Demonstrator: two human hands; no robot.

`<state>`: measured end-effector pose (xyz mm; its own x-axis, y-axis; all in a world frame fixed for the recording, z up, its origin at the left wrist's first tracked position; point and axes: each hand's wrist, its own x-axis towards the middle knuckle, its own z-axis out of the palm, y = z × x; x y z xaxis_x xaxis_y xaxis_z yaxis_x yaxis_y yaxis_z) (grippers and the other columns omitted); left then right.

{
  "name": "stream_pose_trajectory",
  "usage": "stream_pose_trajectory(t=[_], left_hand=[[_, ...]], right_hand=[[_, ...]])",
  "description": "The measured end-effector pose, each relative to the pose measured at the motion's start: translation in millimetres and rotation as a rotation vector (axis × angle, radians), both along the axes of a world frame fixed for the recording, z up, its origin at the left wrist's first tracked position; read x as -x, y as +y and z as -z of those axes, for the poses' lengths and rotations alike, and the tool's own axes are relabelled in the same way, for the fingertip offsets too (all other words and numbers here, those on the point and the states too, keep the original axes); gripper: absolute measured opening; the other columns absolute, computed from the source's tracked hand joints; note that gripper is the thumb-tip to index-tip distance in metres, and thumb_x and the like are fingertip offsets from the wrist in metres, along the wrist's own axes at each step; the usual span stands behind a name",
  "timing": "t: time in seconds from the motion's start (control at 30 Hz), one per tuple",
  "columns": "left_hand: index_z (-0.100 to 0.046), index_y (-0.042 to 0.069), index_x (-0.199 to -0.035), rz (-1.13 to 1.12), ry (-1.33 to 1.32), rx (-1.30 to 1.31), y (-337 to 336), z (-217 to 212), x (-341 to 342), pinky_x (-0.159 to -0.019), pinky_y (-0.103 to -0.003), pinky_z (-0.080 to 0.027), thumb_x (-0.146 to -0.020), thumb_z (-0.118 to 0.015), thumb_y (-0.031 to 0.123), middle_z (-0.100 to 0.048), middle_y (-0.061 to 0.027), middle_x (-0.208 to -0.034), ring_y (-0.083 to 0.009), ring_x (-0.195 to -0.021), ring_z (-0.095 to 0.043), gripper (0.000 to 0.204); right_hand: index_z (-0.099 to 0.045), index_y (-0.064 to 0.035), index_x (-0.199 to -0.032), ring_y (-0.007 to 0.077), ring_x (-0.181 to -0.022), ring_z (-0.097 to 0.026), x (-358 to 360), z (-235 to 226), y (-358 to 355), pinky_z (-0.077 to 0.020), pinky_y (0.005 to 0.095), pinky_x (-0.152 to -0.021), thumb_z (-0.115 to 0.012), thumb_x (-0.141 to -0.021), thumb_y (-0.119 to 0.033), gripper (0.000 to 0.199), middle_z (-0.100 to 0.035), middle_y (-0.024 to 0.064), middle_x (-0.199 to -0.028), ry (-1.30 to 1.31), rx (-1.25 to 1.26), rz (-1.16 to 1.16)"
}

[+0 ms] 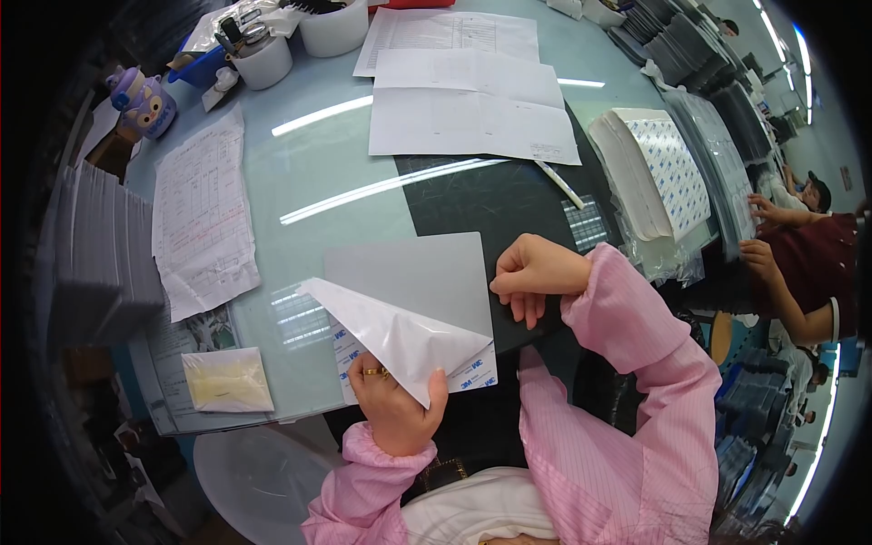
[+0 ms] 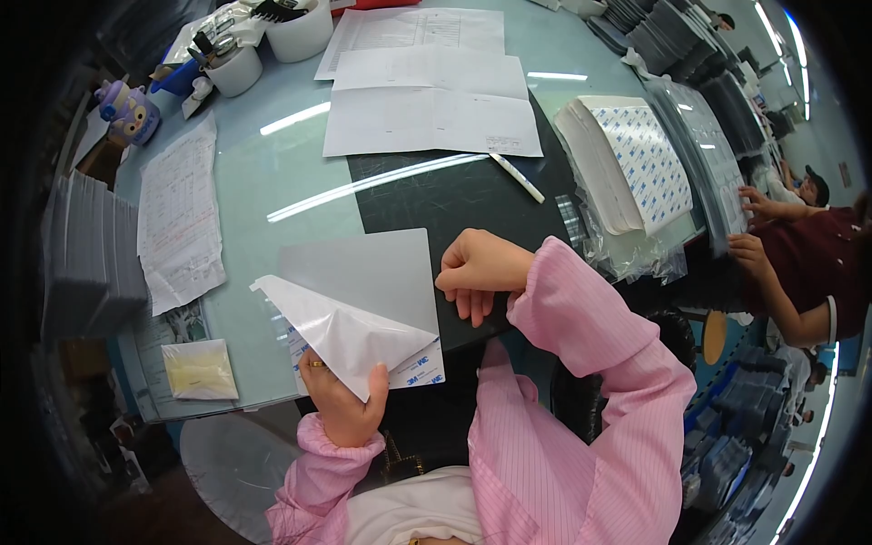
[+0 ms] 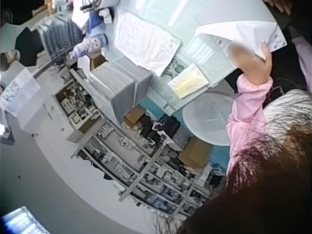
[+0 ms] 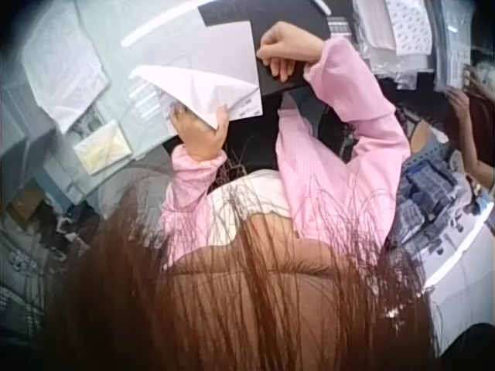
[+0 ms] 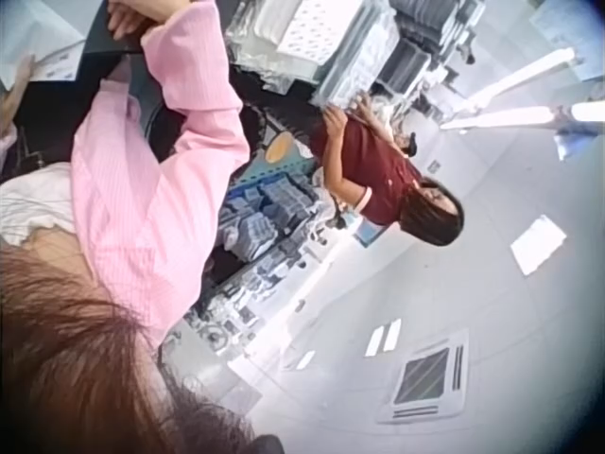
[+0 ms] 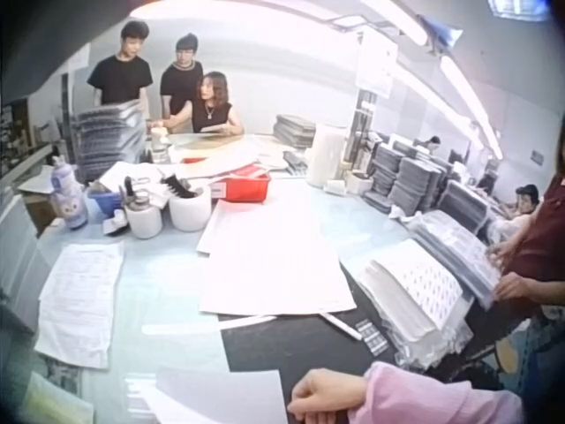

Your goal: Folding and aligning paper sheets and adhesive labels at a manufacturing workstation.

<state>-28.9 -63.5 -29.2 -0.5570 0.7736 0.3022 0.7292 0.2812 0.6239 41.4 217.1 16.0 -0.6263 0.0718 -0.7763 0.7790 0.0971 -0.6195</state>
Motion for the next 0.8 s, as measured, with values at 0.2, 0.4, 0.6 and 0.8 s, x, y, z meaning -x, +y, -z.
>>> stream_pose_trajectory(t=[0.2,0.4,0.6,0.8], left_hand=[[-0.057,-0.006,-0.122,-0.005,0.000,-0.007,-0.2,-0.5,-0.4,-0.098,-0.052,-0.034,-0.080,-0.069,0.023,-0.058,-0.0235,-0.114,-0.0438,-0.109,-0.047,0.052],[-0.055,-0.007,-0.124,0.011,0.015,0.031,-2.1,0.7,-0.7,-0.097,-0.052,-0.035,-0.080,-0.069,0.022,-0.055,-0.0245,-0.117,-0.0446,-0.109,-0.046,0.054],[-0.055,-0.007,-0.124,0.005,0.015,-0.004,0.6,0.8,-1.1,-0.097,-0.052,-0.034,-0.081,-0.069,0.022,-0.055,-0.0245,-0.116,-0.0445,-0.109,-0.046,0.054],[-0.055,-0.006,-0.123,0.012,0.022,0.016,-0.4,-0.6,-0.9,-0.096,-0.053,-0.035,-0.081,-0.069,0.021,-0.056,-0.0243,-0.116,-0.0449,-0.110,-0.046,0.053]], right_hand=[[-0.064,0.0031,-0.075,0.0198,-0.055,-0.071,1.7,-4.8,-3.1,-0.0544,0.0253,-0.048,-0.059,-0.088,-0.014,0.022,-0.069,0.0136,-0.066,-0.008,-0.026,-0.004],[-0.063,0.0028,-0.074,0.0190,-0.052,-0.069,1.6,-1.6,-5.9,-0.0525,0.0241,-0.045,-0.061,-0.089,-0.016,0.024,-0.068,0.0137,-0.064,-0.007,-0.052,0.003],[-0.063,0.0026,-0.076,0.0186,-0.052,-0.069,-1.0,0.7,-1.0,-0.0526,0.0244,-0.045,-0.061,-0.089,-0.016,0.023,-0.068,0.0137,-0.064,0.004,0.001,0.010],[-0.062,0.0023,-0.075,0.0190,-0.051,-0.069,-0.9,-0.8,-3.8,-0.0524,0.0248,-0.044,-0.060,-0.090,-0.016,0.024,-0.068,0.0138,-0.064,0.002,-0.033,0.033]])
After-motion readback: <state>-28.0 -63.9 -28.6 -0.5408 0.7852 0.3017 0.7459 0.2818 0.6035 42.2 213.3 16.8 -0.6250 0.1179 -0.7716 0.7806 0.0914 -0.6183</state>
